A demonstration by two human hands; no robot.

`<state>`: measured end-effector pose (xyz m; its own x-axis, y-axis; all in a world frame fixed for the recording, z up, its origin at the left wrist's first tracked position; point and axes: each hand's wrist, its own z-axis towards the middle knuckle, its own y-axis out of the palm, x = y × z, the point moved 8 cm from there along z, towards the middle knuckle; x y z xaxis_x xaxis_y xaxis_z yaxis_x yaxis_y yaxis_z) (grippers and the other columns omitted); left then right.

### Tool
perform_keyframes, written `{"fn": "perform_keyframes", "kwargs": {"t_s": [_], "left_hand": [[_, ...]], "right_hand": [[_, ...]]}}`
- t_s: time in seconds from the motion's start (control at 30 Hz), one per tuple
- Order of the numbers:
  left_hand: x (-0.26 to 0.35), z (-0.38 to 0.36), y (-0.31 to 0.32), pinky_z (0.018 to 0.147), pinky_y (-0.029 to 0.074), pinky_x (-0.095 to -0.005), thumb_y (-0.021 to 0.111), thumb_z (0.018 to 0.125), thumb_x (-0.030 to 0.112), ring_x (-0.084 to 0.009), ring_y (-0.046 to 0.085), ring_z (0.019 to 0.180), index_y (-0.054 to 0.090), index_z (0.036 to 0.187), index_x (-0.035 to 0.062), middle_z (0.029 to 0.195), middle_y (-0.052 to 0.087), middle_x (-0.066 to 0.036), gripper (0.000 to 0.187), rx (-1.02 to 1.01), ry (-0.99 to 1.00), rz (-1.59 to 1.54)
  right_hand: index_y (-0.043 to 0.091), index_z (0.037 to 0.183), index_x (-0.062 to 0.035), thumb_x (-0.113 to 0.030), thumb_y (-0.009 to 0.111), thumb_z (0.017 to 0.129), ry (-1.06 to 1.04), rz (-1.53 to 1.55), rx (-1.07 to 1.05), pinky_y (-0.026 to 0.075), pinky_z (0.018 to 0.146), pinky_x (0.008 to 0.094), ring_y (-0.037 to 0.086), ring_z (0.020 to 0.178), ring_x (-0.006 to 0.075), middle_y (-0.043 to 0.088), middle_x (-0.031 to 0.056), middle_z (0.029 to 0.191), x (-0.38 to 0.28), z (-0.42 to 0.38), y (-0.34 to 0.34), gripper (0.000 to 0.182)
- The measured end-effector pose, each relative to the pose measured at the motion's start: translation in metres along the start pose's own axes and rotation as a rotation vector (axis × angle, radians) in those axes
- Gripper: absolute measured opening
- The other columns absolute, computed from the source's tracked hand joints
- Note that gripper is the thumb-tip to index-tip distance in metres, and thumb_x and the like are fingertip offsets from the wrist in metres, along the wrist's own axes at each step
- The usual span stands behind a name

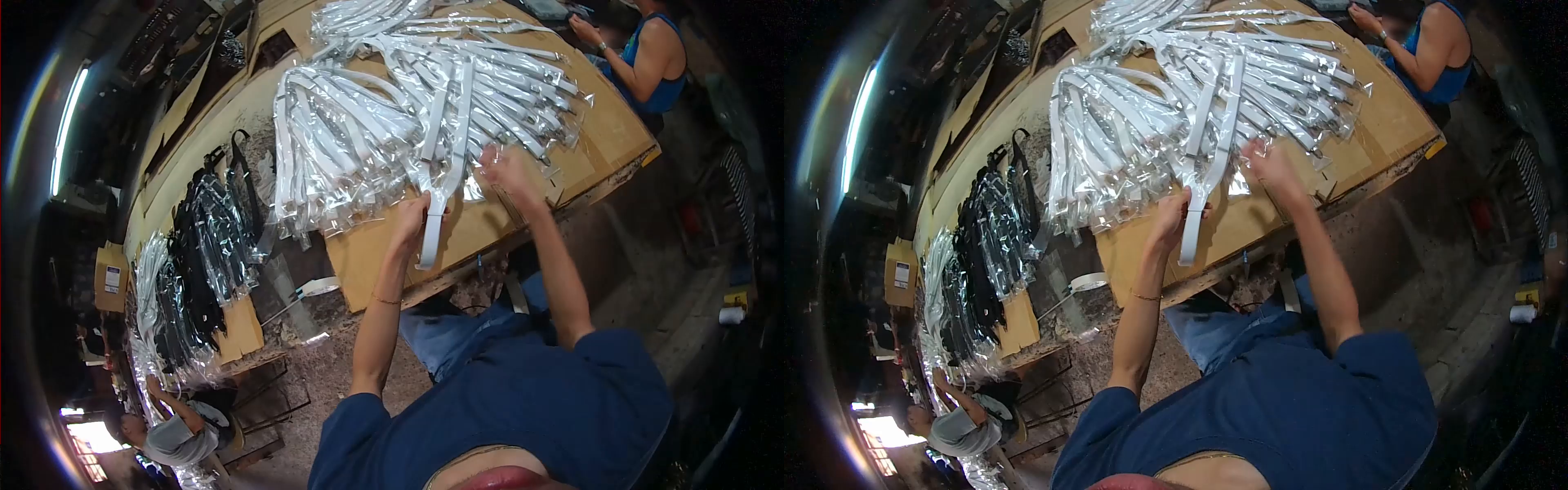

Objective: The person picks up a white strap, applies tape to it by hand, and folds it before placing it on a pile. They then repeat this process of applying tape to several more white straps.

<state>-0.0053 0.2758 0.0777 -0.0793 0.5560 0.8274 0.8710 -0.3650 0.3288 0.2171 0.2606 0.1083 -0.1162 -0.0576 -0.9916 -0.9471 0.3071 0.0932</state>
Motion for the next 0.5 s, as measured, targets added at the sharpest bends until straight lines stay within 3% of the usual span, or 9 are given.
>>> {"fn": "perform_keyframes", "kwargs": {"t_s": [0.03,0.17,0.23,0.3,0.43,0.47,0.5], "left_hand": [[-0.006,0.004,0.001,0.062,0.053,-0.0274,0.056,0.096,0.020,-0.0149,0.064,0.065,0.061,0.097,-0.0096,0.084,0.068,-0.013,0.030,-0.005,-0.015,0.000],[-0.006,0.011,0.006,0.052,0.042,-0.0242,0.056,0.096,0.024,-0.0099,0.056,0.057,0.066,0.089,-0.0066,0.070,0.064,-0.005,0.033,-0.071,0.084,0.154],[0.011,0.007,-0.001,0.048,0.036,-0.0231,0.058,0.094,0.024,-0.0077,0.051,0.053,0.069,0.078,-0.0035,0.061,0.059,-0.001,0.034,0.131,0.192,0.506],[0.016,0.001,-0.007,0.046,0.037,-0.0258,0.059,0.092,0.027,-0.0080,0.050,0.050,0.069,0.071,-0.0030,0.056,0.058,-0.001,0.038,0.252,0.246,0.499],[0.026,-0.015,-0.032,0.056,0.046,-0.0411,0.057,0.090,0.036,-0.0298,0.061,0.053,0.066,0.077,-0.0055,0.060,0.059,-0.022,0.044,0.479,0.455,0.767],[0.022,-0.019,-0.035,0.060,0.047,-0.0435,0.054,0.091,0.037,-0.0385,0.062,0.062,0.067,0.079,-0.0040,0.068,0.062,-0.024,0.045,0.455,0.374,0.782],[0.026,-0.033,-0.031,0.064,0.049,-0.0435,0.055,0.091,0.035,-0.0393,0.063,0.068,0.069,0.086,-0.0016,0.074,0.064,-0.024,0.040,0.410,0.433,0.846]], "right_hand": [[0.063,0.102,-0.0024,-0.027,0.060,0.094,0.329,0.045,-0.188,0.046,0.058,0.0212,0.057,0.068,0.0074,0.062,0.0021,0.080,0.038,-0.034,0.022,0.026],[0.060,0.109,-0.0009,-0.028,0.058,0.096,0.336,0.020,-0.306,0.053,0.064,0.0262,0.065,0.076,0.0127,0.066,0.0043,0.090,0.078,-0.099,0.083,0.030],[0.059,0.112,-0.0009,-0.027,0.058,0.095,0.346,0.136,-0.379,0.053,0.068,0.0271,0.065,0.080,0.0126,0.066,0.0039,0.091,0.086,-0.109,0.109,0.031],[0.057,0.115,-0.0009,-0.026,0.059,0.095,0.369,0.228,-0.503,0.053,0.073,0.0280,0.064,0.085,0.0125,0.066,0.0035,0.092,0.082,-0.123,0.130,0.032],[0.056,0.113,0.0014,-0.018,0.059,0.095,0.337,0.206,-0.775,0.053,0.076,0.0284,0.063,0.087,0.0139,0.065,0.0077,0.098,0.081,-0.147,0.163,0.027],[0.057,0.111,0.0020,-0.015,0.059,0.094,0.394,0.202,-0.763,0.054,0.076,0.0280,0.063,0.087,0.0147,0.064,0.0080,0.098,0.092,-0.149,0.160,0.024],[0.058,0.109,0.0027,-0.012,0.059,0.094,0.445,0.198,-0.739,0.054,0.077,0.0277,0.064,0.086,0.0154,0.064,0.0084,0.099,0.099,-0.152,0.160,0.021]]}}
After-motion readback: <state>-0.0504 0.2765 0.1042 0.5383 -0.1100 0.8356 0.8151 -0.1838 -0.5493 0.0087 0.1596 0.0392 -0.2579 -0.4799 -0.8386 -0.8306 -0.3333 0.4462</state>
